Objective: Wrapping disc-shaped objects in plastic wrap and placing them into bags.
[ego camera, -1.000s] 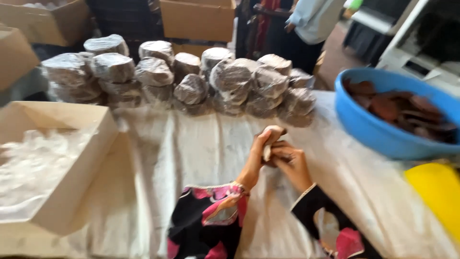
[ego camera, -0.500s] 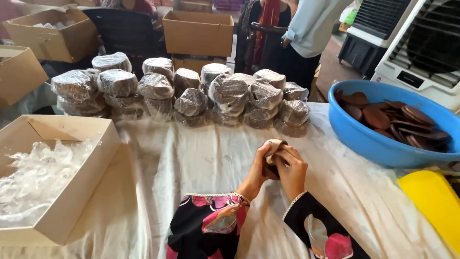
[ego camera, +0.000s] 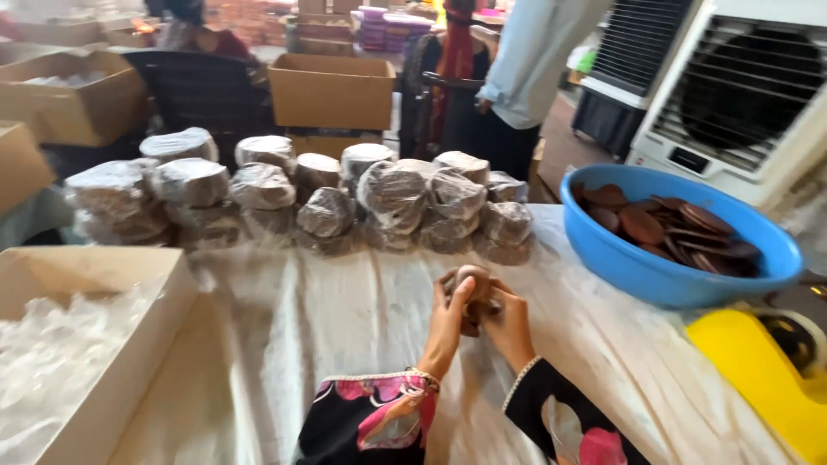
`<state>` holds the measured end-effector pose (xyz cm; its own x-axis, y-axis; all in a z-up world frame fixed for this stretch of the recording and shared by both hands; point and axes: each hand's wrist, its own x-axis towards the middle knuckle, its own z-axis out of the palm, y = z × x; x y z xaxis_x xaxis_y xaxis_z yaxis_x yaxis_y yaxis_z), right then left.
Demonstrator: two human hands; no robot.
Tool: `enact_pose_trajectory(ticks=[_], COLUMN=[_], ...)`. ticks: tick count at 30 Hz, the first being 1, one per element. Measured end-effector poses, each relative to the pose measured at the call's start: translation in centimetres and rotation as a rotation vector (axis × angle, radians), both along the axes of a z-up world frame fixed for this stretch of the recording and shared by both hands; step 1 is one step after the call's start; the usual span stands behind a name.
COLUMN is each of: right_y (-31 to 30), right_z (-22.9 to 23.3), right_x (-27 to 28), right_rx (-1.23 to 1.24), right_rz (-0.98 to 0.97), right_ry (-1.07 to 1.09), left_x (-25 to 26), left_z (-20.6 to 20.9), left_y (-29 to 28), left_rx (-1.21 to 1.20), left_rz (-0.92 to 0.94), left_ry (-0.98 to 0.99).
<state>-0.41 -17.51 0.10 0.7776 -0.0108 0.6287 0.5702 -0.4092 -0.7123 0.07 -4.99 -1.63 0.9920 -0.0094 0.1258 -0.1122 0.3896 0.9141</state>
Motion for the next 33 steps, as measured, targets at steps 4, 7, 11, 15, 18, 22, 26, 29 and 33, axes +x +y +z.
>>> enact_pose_trajectory(ticks=[4, 7, 11, 15, 18, 22, 26, 29, 33], right_y=[-0.7, -0.4, -0.5, -0.5, -1.0, -0.8, -2.3, -3.0, -3.3], right_z=[0.2, 0.2, -0.7, -0.3, -1.5, -1.3, -3.8, -4.9, -4.6], right_x=[-0.4, -0.1, -0.4, -0.7, 0.2, -0.2, 1.9, 1.9, 3.0], right_rx=[-0.033, -0.049, -0.019, -0.020, 0.105, 0.187, 0.187, 0.375, 0.834], right_rz=[0.068, 0.082, 0.172, 0.127, 0.284, 0.342, 0.202, 0.230, 0.341], right_ry=[0.017, 0.038, 0.078, 0.134, 0.101, 0.169, 0.145, 0.279, 0.472], left_x=[-1.0, -1.1, -0.2, -0.7, -1.6, -1.1, 0.1, 0.4, 0.3], left_z=[1.8, 2.3, 0.5, 1.6, 2.6, 1.9, 0.7, -1.1, -0.8], left_y=[0.0, 0.5, 0.2, 0.1, 0.4, 0.0, -0.8, -2.1, -2.6], left_rx=[0.013, -0.030, -0.029, -0.005, -0.013, -0.041, 0.002, -0.013, -0.066], left_rz=[-0.005, 0.030, 0.075, 0.091, 0.066, 0.081, 0.169, 0.206, 0.161], left_ry=[-0.042, 0.000, -0.067, -0.088, -0.042, -0.077, -0.136, -0.132, -0.084])
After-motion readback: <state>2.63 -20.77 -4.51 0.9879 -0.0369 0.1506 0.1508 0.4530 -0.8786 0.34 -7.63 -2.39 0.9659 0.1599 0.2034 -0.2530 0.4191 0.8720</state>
